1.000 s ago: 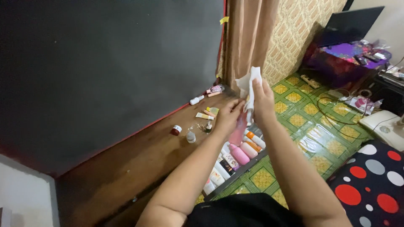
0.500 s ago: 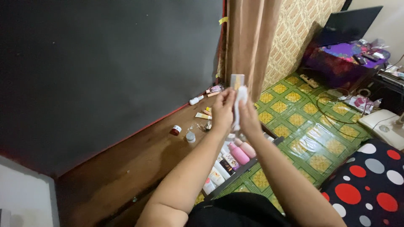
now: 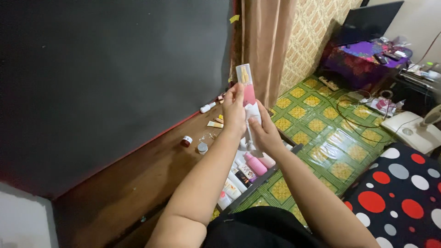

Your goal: Organizing and sorting various skincare and cosmetic products on a dresser and inside a drawer

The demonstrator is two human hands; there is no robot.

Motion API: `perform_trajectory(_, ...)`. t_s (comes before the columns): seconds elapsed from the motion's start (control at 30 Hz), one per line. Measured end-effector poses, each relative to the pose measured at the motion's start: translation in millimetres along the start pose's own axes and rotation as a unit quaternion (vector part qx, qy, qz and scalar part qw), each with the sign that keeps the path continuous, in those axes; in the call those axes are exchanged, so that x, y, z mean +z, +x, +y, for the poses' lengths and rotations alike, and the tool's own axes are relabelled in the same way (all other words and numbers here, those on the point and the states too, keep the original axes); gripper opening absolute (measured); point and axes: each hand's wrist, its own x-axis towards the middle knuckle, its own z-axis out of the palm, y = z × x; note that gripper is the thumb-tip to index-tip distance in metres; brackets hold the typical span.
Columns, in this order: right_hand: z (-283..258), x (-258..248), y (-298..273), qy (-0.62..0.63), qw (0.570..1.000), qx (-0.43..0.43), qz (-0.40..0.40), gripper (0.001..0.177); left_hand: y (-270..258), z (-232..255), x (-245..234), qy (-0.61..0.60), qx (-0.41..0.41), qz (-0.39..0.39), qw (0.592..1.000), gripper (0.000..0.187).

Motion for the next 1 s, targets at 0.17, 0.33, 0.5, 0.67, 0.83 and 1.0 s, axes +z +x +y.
perform_trajectory(0.17,17.4,-17.1,-0.3,0.035,0.997,0.052,0.045,0.052,-1.1,-2.7,-6.0,0.14,-0.022,-0.079,0.987,0.036)
perform_trajectory(0.33,36.8,-27.0,9.2,0.041,0.989,0.095,0.101,0.04,-8.2,-11.0,-8.0,0.106,-0.075,-0.119,0.984,0.034)
perform_trajectory(0.5,-6.5,-35.6,22.4,0.151,0.961,0.203,0.108,0.029,-28.2,-24.1,-23.5,0.113,-0.175,-0.161,0.965,0.031)
perform_trajectory(0.67,-0.9,-22.2,5.3,-0.003,0.978,0.199,0.061,0.043,-32.6,12.9,-4.5,0.126,-0.145,-0.037,0.981,0.032)
perform_trajectory(0.83,23.1,-30.2,-7.3,-0.085,0.996,0.021,0.015,0.055,-11.5,5.9,-36.4,0.091,-0.081,-0.014,0.992,0.036)
perform_trajectory(1.0,-46.0,-51.8,8.6,0.004,0.942,0.335,0.006,0.048,-5.4,63.3,-50.0,0.224,-0.23,-0.078,0.944,0.047)
